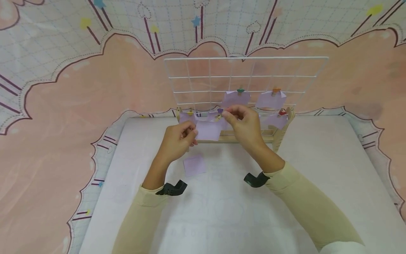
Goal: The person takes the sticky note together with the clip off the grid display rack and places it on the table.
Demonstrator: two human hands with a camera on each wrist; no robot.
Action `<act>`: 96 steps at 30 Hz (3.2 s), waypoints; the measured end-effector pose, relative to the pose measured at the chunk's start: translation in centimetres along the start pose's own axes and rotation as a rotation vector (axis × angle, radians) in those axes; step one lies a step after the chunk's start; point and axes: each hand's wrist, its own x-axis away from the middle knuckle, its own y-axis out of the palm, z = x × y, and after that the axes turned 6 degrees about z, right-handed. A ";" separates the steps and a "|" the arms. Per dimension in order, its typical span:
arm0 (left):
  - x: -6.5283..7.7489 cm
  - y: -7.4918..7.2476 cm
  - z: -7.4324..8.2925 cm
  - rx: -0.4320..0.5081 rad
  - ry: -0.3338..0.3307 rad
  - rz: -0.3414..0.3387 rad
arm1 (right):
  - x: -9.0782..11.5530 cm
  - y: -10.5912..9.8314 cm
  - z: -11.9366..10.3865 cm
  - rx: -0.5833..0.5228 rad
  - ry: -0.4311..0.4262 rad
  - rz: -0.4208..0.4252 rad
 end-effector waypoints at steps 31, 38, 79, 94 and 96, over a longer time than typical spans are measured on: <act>2.1 0.4 -2.5 0.157 -0.157 -0.016 | 1.6 -4.8 3.3 -0.160 0.120 -0.048; 2.6 0.5 -2.5 0.211 -0.185 -0.017 | 2.1 -5.8 4.4 -0.237 0.141 -0.052; 5.9 1.6 -6.0 0.223 -0.348 -0.008 | 4.8 -11.2 8.2 -0.555 0.291 -0.152; 7.3 2.2 -8.4 0.181 -0.431 -0.002 | 5.8 -12.6 9.8 -0.480 0.445 -0.136; 7.5 2.3 -8.6 0.184 -0.443 -0.001 | 6.0 -12.8 10.0 -0.451 0.454 -0.139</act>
